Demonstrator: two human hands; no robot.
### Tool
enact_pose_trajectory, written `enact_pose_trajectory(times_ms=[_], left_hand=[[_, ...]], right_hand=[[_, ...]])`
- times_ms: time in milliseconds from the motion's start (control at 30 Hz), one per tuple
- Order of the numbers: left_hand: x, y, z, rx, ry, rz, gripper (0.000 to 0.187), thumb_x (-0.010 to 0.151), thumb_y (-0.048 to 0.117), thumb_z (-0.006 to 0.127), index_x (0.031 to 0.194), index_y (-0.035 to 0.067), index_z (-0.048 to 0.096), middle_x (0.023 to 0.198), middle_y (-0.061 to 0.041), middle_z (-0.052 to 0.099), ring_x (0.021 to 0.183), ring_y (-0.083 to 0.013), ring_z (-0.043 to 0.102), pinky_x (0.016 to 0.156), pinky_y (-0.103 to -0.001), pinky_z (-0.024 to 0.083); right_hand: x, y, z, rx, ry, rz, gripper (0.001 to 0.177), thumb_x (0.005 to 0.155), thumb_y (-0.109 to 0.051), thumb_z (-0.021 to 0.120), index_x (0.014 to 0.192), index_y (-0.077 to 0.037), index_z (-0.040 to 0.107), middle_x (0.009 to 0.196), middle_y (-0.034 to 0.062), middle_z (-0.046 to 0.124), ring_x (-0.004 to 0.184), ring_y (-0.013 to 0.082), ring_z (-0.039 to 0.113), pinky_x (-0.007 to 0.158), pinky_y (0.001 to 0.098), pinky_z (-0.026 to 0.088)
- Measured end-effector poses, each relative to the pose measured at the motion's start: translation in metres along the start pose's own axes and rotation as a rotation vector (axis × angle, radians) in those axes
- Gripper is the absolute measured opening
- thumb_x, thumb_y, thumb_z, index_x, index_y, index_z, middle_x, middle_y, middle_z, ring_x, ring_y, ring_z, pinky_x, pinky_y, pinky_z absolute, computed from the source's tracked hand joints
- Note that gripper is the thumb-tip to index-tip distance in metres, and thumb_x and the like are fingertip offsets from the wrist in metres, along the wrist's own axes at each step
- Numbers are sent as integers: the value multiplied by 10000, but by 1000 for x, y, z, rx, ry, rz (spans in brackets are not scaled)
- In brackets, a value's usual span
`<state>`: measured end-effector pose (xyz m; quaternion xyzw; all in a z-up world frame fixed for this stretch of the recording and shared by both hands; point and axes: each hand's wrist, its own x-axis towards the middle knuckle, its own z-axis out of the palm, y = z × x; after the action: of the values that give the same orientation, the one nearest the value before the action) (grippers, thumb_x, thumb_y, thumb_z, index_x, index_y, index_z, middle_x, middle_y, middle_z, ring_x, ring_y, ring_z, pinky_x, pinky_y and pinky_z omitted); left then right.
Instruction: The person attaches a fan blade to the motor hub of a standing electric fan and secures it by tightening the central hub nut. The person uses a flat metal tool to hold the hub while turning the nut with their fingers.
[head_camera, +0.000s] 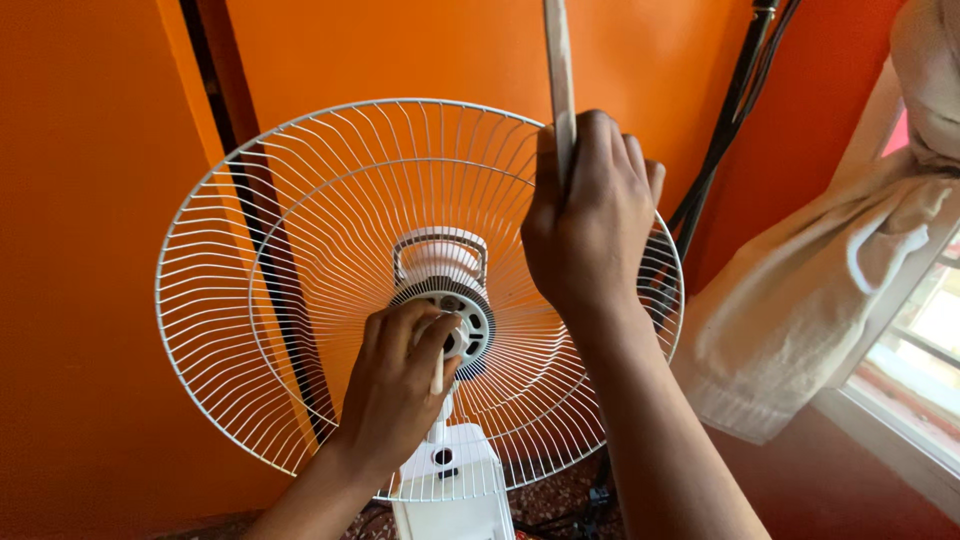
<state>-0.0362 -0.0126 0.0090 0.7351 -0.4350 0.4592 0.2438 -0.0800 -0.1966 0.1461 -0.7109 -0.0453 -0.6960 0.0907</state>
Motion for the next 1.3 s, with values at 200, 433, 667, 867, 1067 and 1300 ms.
enact_pose_trajectory(times_ms=[200, 433, 667, 867, 1067, 1300], left_hand=[[-1, 3, 9, -32, 19, -67, 561, 747, 92, 846, 1263, 45, 631, 1217, -181, 515, 1106, -357, 522, 886, -440, 521], [2, 16, 9, 14, 51, -122, 546, 735, 63, 831, 1248, 58, 645, 1231, -155, 517, 1122, -354, 502, 906, -457, 502], [3, 25, 14, 52, 74, -146, 513, 767, 89, 838, 1248, 93, 658, 1260, -138, 517, 1127, -318, 499, 919, -434, 505], [4, 33, 14, 49, 57, -160, 495, 794, 102, 842, 1254, 81, 660, 1285, -138, 506, 1163, -320, 494, 962, -416, 512], [1, 29, 18, 76, 53, -155, 485, 804, 90, 843, 1257, 67, 669, 1286, -132, 503, 1164, -308, 488, 956, -400, 510], [-2, 28, 25, 81, 69, -171, 481, 813, 96, 845, 1258, 68, 665, 1292, -136, 482, 1170, -293, 480, 955, -387, 509]], right_hand=[[-2, 8, 3, 33, -6, -20, 143, 1066, -164, 620, 1008, -51, 554, 875, 103, 608, 868, 322, 569, 816, 450, 360], [-1, 11, -1, 51, -17, -35, 173, 1002, -140, 653, 1097, -41, 547, 981, 111, 628, 968, 336, 589, 856, 463, 375], [-2, 19, 0, 103, -10, -23, 245, 929, -148, 691, 1113, -67, 550, 1055, 93, 630, 1027, 321, 604, 916, 455, 393], [-3, 22, 3, 126, -4, -4, 254, 918, -148, 698, 1124, -85, 563, 1029, 72, 626, 1006, 291, 610, 924, 443, 394], [-6, 25, 11, 114, 37, -25, 233, 951, -151, 691, 1134, -92, 560, 1006, 59, 624, 990, 263, 621, 917, 436, 397], [-9, 29, 16, 108, 72, -43, 267, 933, -120, 682, 1168, -85, 560, 1025, 64, 623, 994, 265, 612, 915, 437, 389]])
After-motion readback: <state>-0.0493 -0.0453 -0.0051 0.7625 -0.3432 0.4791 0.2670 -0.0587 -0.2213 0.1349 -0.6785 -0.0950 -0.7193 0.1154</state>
